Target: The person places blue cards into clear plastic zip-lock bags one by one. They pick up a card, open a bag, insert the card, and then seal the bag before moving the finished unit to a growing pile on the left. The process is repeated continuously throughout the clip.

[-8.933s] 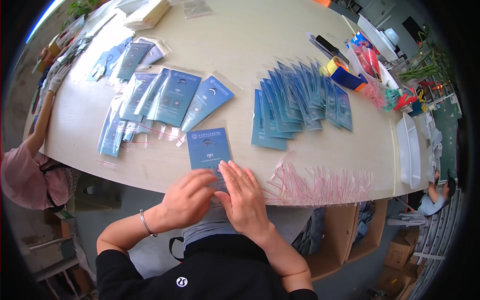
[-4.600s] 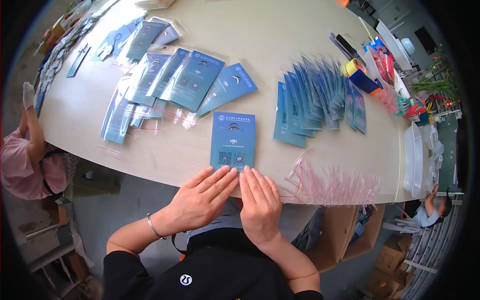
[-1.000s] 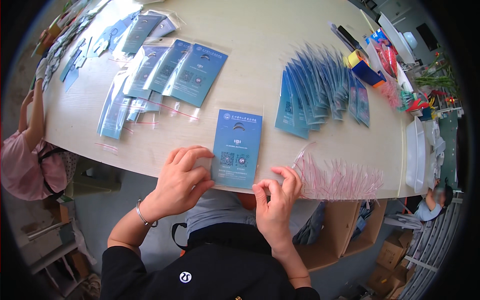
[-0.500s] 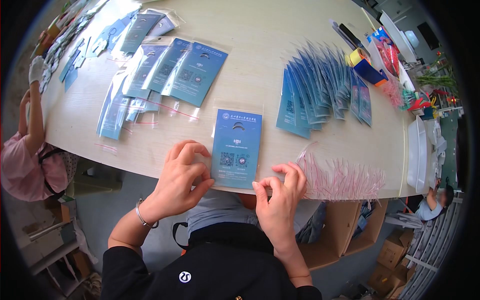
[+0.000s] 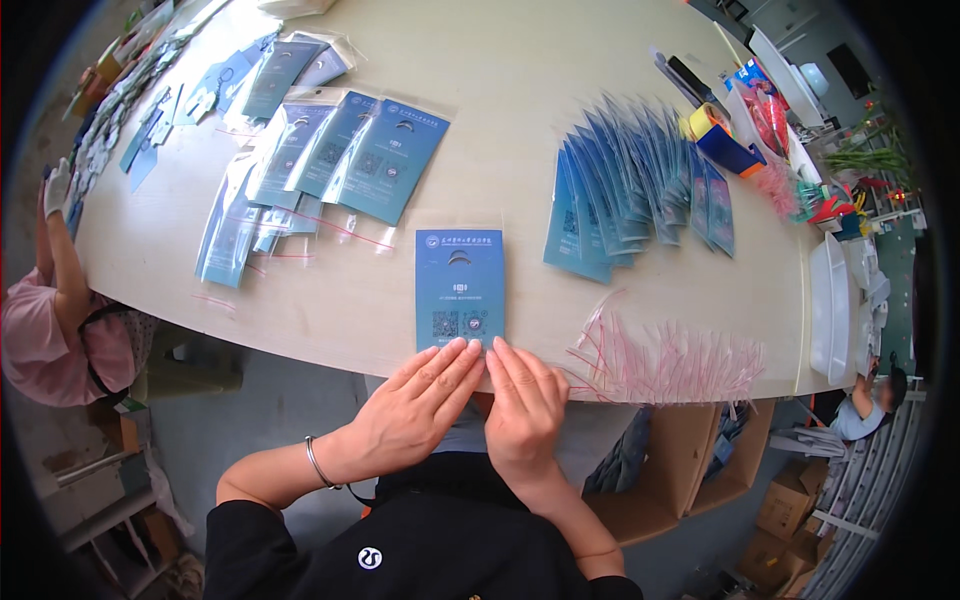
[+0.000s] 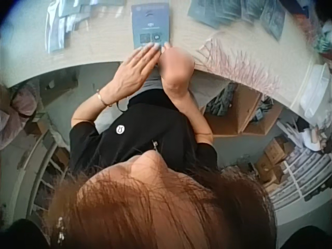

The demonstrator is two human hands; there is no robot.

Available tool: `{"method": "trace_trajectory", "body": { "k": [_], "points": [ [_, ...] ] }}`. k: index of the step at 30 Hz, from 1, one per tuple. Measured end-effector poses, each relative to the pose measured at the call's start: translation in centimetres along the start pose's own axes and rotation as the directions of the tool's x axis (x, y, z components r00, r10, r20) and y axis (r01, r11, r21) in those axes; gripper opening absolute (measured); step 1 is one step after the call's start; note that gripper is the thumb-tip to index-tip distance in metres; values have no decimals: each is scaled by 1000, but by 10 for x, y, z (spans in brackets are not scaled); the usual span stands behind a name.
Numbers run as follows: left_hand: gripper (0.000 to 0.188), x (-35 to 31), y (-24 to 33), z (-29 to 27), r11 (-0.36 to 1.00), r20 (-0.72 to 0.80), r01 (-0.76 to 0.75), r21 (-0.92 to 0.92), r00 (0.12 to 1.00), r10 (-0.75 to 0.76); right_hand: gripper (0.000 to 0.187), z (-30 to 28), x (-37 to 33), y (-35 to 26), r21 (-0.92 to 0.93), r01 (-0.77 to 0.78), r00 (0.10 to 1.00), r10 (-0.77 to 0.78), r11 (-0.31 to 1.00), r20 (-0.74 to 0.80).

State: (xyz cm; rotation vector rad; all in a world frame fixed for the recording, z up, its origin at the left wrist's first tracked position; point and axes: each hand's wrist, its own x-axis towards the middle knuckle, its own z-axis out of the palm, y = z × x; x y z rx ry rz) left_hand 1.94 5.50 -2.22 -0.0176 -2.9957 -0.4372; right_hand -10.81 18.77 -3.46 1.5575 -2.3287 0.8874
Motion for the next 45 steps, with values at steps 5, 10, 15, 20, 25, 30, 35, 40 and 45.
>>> {"method": "trace_trajectory", "body": {
  "k": [5, 10, 15, 20, 25, 30, 35, 40, 45],
  "points": [
    [67, 5, 0, 1, 998, -27, 59, -26, 998, -60, 37, -5, 5, -9, -77, -1, 987, 14, 997, 158],
    [79, 32, -44, -24, 983, -60, 180, -15, 982, -181, 58, -4, 43, 32, -311, -98, 965, 166, 945, 202],
    [81, 40, -102, -29, 875, -137, 379, 301, 925, -353, 57, -13, 72, 59, -418, -234, 944, 308, 878, 119],
    [67, 40, -38, -31, 978, 65, 151, 143, 985, -162, 39, -18, 40, 33, -107, -178, 982, 184, 978, 45],
    [47, 49, -51, -26, 994, -63, -47, 94, 997, 53, 24, -27, 28, 24, 175, -137, 988, 123, 975, 90],
    [48, 48, -46, -27, 998, -38, -3, -66, 999, 0, 27, -21, 26, 20, 215, -138, 988, 121, 967, 92],
    [50, 47, -46, -25, 1000, -47, 0, -4, 999, 0, 10, -20, 36, 24, 98, -82, 984, 65, 992, 165],
    [53, 51, -42, -27, 1000, -12, 24, 20, 1000, -24, 9, -33, 23, 17, 105, 27, 934, -62, 994, 351],
    [55, 53, -38, -24, 996, 3, 80, 26, 997, -80, 9, -89, 0, 23, 437, -92, 915, -97, 895, 391]
  ]
}}
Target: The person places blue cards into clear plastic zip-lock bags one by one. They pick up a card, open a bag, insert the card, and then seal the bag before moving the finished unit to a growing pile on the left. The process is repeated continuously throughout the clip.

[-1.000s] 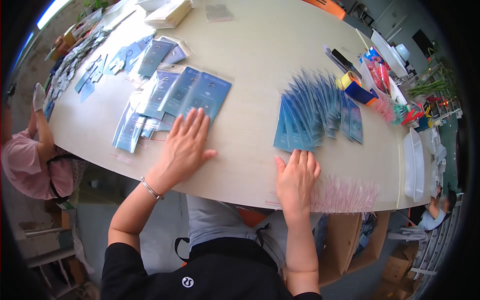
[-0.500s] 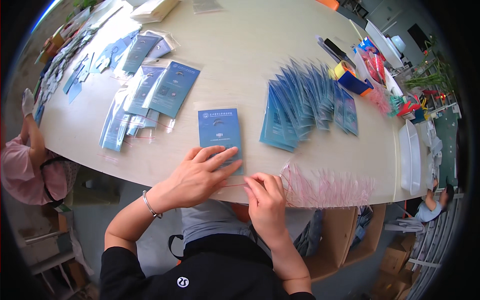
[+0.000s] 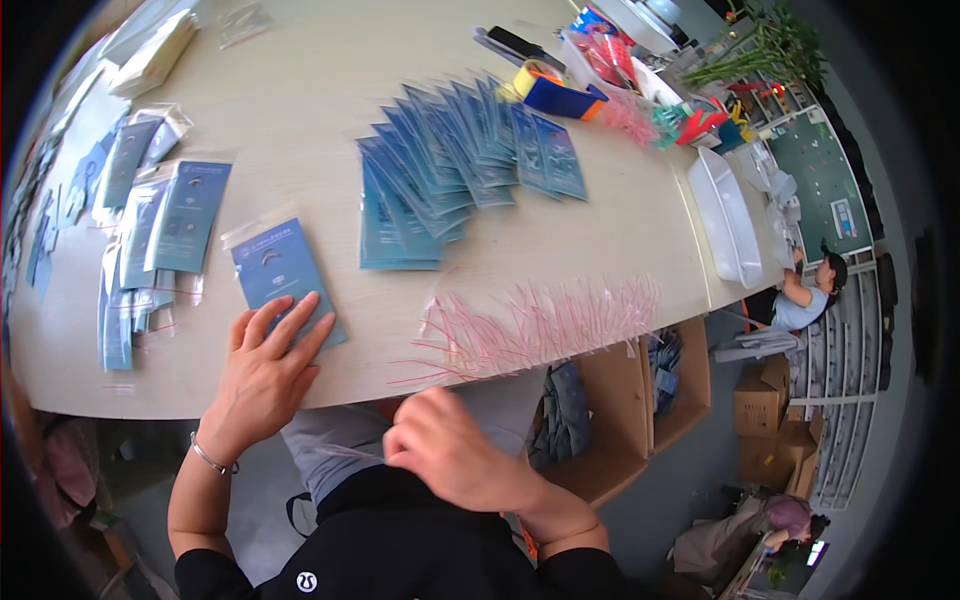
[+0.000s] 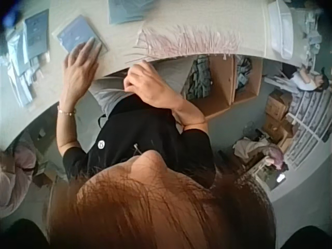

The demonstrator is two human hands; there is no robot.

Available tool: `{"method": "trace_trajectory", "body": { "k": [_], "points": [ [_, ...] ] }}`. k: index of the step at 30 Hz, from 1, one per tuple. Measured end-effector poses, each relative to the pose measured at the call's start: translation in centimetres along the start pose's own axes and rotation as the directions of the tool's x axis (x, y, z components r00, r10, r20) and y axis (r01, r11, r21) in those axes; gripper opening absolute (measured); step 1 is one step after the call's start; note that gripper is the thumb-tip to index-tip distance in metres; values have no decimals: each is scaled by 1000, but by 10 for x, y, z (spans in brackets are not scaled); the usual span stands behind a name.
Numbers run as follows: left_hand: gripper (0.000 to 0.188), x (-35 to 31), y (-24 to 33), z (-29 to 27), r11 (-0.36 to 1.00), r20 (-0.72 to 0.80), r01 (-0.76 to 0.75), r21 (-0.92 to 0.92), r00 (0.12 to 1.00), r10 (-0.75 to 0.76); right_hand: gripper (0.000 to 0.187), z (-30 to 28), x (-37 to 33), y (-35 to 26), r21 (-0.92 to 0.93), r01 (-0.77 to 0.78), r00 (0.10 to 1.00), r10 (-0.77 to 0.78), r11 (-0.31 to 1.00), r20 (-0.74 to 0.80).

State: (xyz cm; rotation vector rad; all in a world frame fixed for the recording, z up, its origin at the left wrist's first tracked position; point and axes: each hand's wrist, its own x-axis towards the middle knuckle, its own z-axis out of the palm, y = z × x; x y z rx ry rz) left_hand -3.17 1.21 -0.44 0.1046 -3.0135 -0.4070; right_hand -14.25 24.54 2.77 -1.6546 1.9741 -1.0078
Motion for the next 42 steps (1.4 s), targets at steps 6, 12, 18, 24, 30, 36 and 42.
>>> {"method": "trace_trajectory", "body": {
  "k": [6, 12, 18, 24, 30, 36, 42],
  "points": [
    [56, -4, 0, -1, 1000, 0, 10, 27, 1000, -10, 20, -137, -108, 104, 16, -755, 278, 341, 656, -898],
    [56, 0, 2, 0, 1000, 6, 3, 17, 1000, -3, 18, -180, -184, 224, -196, -974, 225, 395, 113, -891],
    [58, -10, 2, -6, 999, 47, -31, 23, 998, 30, 14, -200, -156, 178, -382, -923, 335, 391, -48, -857],
    [58, -18, -2, -13, 993, 96, -99, -63, 990, 105, 36, -76, -22, 49, -139, -352, 836, 245, 925, -491],
    [48, -24, -8, -7, 960, 83, -107, -258, 988, 132, 29, 33, 37, 39, -326, 166, 975, -204, 931, -87],
    [38, -42, -22, -21, 935, 48, -119, -335, 988, 144, 28, 42, 32, 44, -223, 104, 975, -144, 969, -171],
    [30, -58, -29, 2, 953, -85, -112, -281, 992, 91, 19, 52, 27, 43, -225, 11, 945, -84, 974, -316]
  ]
}}
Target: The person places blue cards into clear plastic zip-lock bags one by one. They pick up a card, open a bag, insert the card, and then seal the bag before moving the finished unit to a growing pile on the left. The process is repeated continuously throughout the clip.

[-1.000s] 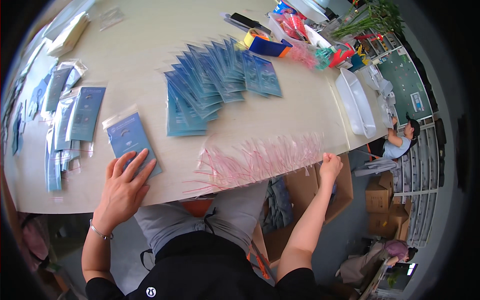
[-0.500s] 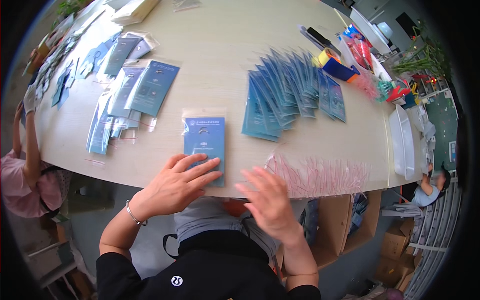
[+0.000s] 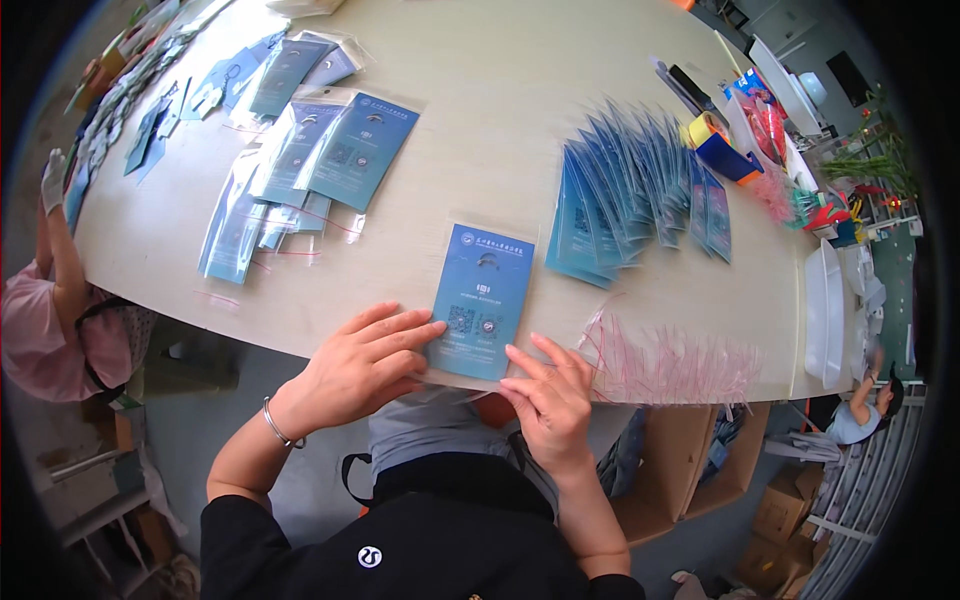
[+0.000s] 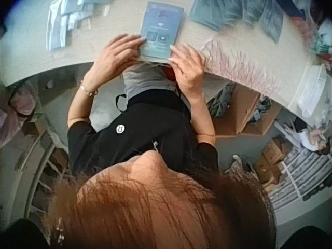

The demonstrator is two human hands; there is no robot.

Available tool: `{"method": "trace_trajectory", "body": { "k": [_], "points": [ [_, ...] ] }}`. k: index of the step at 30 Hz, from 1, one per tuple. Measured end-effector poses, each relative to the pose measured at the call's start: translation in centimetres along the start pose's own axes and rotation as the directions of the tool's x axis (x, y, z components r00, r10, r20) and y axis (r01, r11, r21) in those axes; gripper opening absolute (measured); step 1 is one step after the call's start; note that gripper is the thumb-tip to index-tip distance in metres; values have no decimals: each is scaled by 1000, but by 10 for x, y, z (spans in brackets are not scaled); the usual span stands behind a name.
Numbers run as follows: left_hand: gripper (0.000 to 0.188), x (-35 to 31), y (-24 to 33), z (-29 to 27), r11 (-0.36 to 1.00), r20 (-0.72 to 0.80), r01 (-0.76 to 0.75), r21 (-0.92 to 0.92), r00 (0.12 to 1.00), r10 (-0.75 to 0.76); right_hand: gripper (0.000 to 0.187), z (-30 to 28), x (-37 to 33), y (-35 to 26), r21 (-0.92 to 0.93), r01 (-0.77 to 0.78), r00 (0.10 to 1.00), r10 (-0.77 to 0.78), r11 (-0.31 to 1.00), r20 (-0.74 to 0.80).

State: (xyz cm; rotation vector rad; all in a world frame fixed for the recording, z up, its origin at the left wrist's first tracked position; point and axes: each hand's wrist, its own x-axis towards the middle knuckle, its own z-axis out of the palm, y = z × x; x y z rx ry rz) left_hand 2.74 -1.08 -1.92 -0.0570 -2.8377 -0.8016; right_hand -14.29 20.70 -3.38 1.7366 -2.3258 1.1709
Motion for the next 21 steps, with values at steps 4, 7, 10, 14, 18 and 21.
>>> {"method": "trace_trajectory", "body": {
  "k": [4, 7, 10, 14, 18, 21],
  "points": [
    [26, 4, 6, 2, 998, -62, -3, 59, 998, 6, 16, 3, -5, -9, -35, -153, 986, 150, 988, -75],
    [21, 6, 13, 4, 990, -114, -19, 138, 993, 35, 15, 2, -6, -12, -48, -222, 973, 218, 974, -73],
    [19, 5, 12, 9, 992, -135, 28, 125, 991, -11, 14, 0, -4, -14, -43, -279, 960, 277, 959, -39],
    [17, 10, 21, 7, 985, -143, 170, 26, 976, -165, 14, -1, -2, -19, -61, -327, 945, 328, 943, 2],
    [15, 12, 31, 9, 963, -184, 268, -29, 946, -269, 15, -2, 1, -23, -90, -355, 934, 357, 930, 3],
    [13, 9, 34, 16, 954, -239, 300, -26, 924, -298, 15, -3, 5, -26, -141, -369, 927, 375, 919, 19]
  ]
}}
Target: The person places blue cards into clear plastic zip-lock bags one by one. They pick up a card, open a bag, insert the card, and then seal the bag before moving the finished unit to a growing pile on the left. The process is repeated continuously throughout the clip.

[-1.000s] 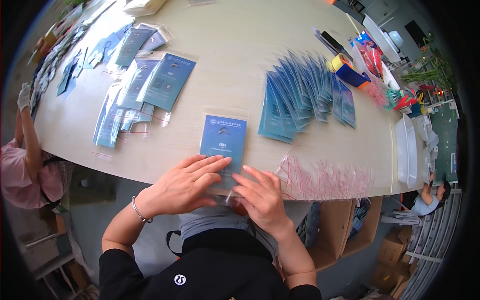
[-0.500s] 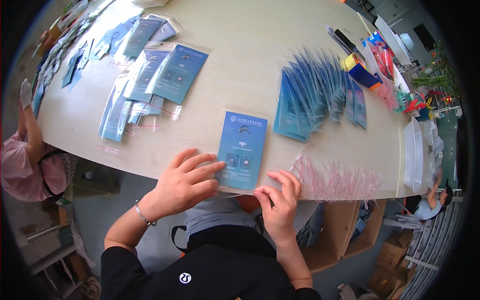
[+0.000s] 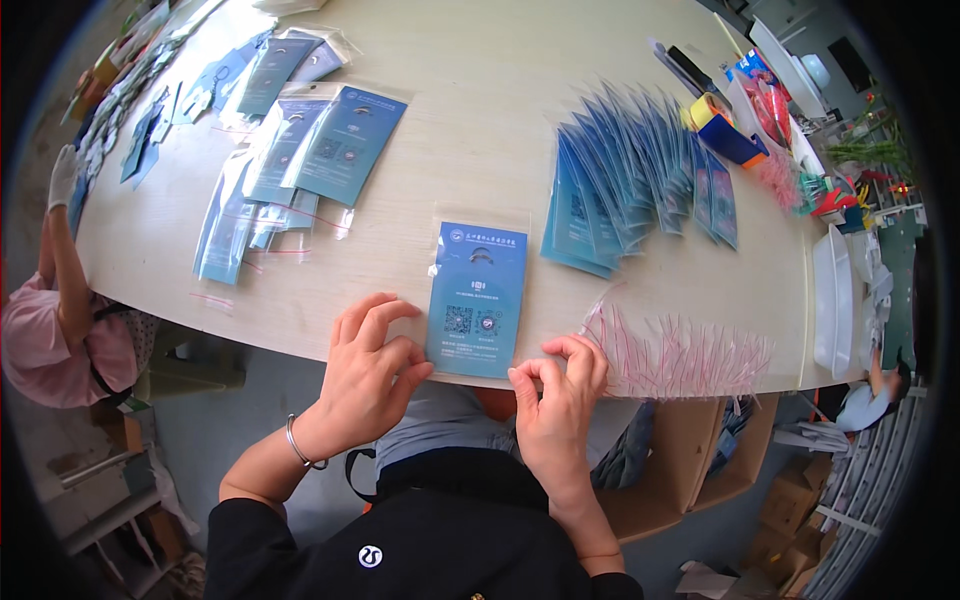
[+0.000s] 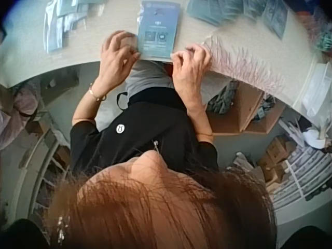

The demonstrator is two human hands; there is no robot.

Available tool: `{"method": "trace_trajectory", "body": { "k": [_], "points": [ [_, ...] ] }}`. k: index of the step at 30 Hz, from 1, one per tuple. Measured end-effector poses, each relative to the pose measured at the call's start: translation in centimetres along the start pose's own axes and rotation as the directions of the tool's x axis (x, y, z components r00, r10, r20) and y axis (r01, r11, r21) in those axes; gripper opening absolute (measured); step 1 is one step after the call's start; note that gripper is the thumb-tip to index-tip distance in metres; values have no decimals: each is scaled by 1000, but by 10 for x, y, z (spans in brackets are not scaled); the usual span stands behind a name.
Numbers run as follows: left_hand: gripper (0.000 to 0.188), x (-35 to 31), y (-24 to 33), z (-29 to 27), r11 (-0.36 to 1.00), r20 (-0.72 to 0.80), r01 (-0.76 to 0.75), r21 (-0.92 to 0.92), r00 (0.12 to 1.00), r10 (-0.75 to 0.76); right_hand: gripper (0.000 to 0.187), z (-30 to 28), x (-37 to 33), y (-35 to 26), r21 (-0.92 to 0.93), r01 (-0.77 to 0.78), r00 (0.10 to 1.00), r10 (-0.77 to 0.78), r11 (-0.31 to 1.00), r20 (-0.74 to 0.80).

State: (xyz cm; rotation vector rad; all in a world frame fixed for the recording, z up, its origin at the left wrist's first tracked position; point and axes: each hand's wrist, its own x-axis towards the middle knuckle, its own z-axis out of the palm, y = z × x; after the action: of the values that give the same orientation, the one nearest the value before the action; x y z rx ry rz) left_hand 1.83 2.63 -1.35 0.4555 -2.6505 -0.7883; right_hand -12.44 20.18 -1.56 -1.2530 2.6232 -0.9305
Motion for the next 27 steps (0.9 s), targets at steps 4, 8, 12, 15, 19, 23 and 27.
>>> {"method": "trace_trajectory", "body": {
  "k": [4, 8, 12, 15, 19, 23, 27],
  "points": [
    [14, -2, 2, 4, 999, -7, 31, 8, 999, -31, 16, 0, 2, -5, -82, -9, 1000, 9, 997, 5],
    [14, 0, 7, 5, 998, -15, 50, 30, 999, -50, 19, 1, 3, -11, -174, -15, 1000, 15, 985, -5],
    [19, 4, 13, 6, 991, -11, 135, 25, 991, -134, 20, 2, 3, -12, -150, -44, 998, 38, 988, -41],
    [30, -2, 12, 12, 997, -79, 2, 81, 997, 5, 17, 3, 3, -10, -114, -33, 993, 19, 993, -120],
    [48, -2, 3, 22, 914, 135, -400, 73, 912, 388, 19, 19, -4, -5, -149, 201, 956, -227, 968, -188],
    [67, -8, 9, 24, 895, 292, -378, 238, 907, 305, 31, 23, -5, -11, -298, 315, 934, -351, 901, -74],
    [78, 0, 4, 13, 941, 254, -241, 236, 951, 179, 38, 15, 16, -16, -306, 295, 953, -300, 905, 31]
  ]
}}
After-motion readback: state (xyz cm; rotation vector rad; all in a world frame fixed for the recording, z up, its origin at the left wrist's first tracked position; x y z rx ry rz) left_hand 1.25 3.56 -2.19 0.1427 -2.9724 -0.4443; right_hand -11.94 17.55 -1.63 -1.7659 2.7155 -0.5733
